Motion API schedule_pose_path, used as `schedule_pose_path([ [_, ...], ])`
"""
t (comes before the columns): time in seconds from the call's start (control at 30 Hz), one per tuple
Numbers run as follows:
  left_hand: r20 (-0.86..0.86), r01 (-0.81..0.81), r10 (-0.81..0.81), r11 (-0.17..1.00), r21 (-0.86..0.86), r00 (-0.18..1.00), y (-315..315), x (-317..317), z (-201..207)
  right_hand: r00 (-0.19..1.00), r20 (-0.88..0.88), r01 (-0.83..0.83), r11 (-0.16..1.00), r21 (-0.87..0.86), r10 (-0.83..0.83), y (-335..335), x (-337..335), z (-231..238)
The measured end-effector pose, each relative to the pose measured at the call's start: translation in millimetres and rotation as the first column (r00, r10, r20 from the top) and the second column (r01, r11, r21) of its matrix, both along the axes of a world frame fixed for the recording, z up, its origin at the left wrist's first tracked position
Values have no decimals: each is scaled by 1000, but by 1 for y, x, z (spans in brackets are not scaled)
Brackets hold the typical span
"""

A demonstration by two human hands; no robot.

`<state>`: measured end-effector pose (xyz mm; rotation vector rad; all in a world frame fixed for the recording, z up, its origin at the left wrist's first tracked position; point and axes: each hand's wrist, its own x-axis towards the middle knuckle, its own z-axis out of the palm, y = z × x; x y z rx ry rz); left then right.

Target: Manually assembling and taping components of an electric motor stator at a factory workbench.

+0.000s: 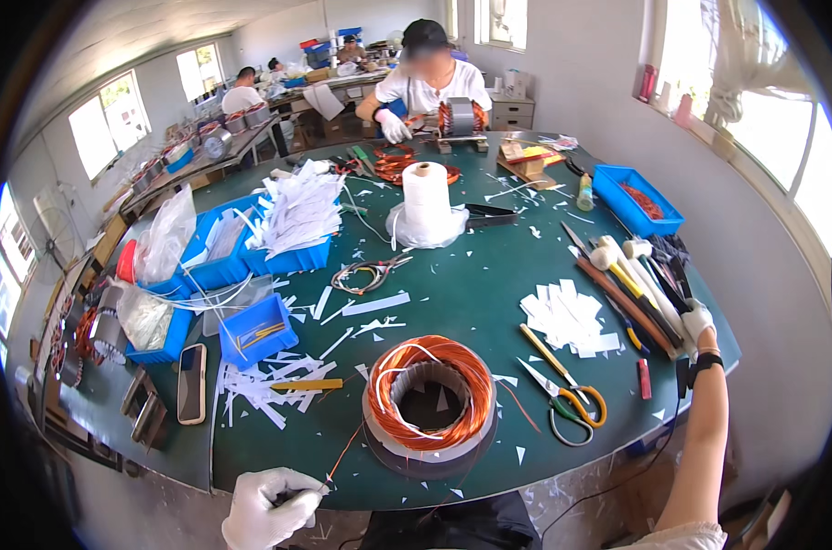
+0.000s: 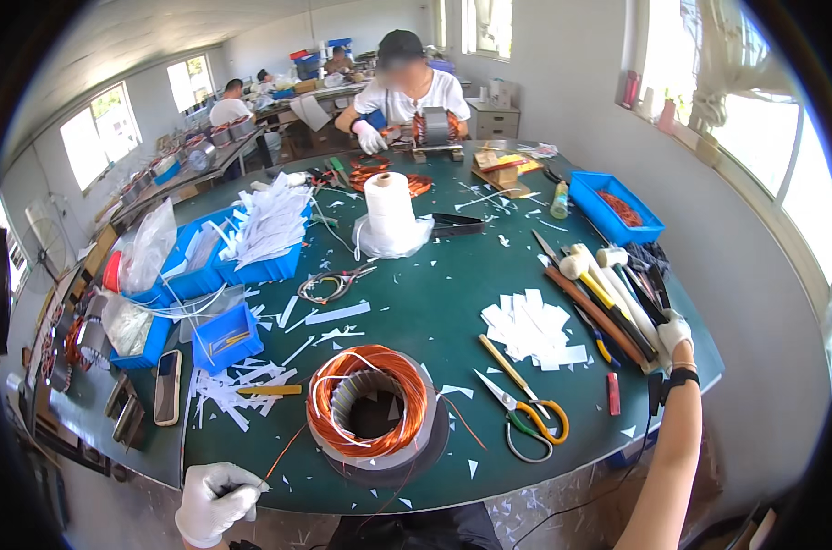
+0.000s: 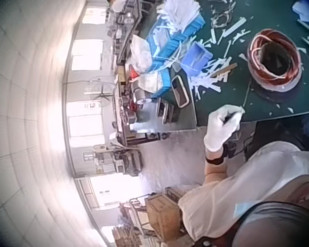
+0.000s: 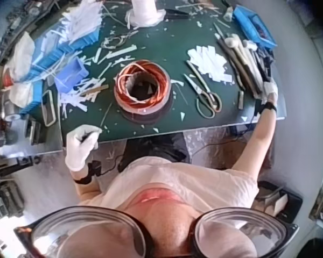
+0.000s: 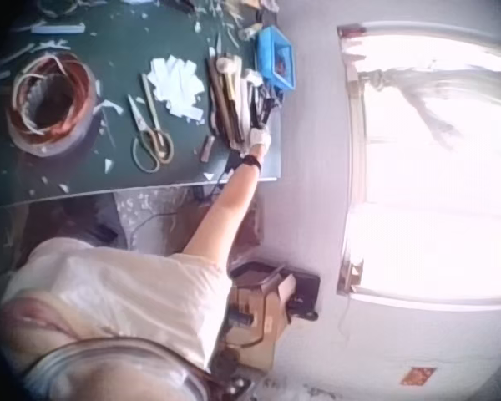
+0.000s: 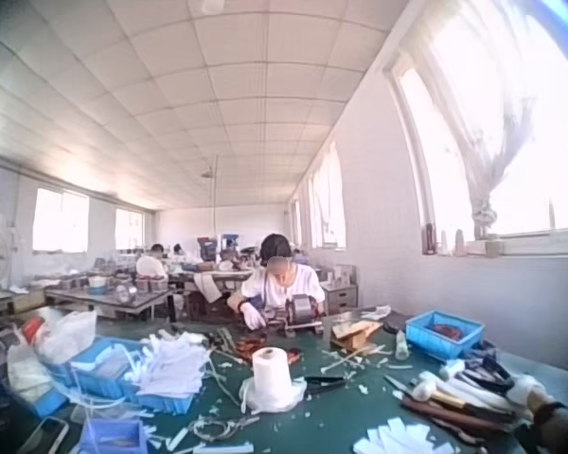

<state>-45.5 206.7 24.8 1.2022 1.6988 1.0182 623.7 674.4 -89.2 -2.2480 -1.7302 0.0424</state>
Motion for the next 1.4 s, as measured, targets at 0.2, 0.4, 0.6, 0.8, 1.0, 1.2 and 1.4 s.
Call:
schedule_pose_path([
  [0.2,211,-240,247,969,-58,946,6,-2,-2,990,104,69,977,202,-91,6,28,-21],
  [0.4,709,-149,240,971,-188,663,-3,-16,-58,993,39,78,857,509,-113,-31,-38,14],
  [0.6,994,89,-8,996,-2,106,-2,-1,-99,909,-350,-15,856,517,228,-147,-158,63],
  [0.8,987,130,-54,991,34,150,-1,14,-96,875,-255,-290,866,408,413,-234,-227,26],
  [1.0,985,14,-38,999,36,168,-15,25,-87,804,-220,-395,773,497,552,-251,-236,-12],
  [1.2,862,-158,100,987,-24,497,-30,27,-76,809,-365,-317,865,389,461,-254,-234,-20],
  [1.4,-78,130,-125,989,68,989,-51,-45,2,800,-179,-557,820,133,573,-228,-269,51],
])
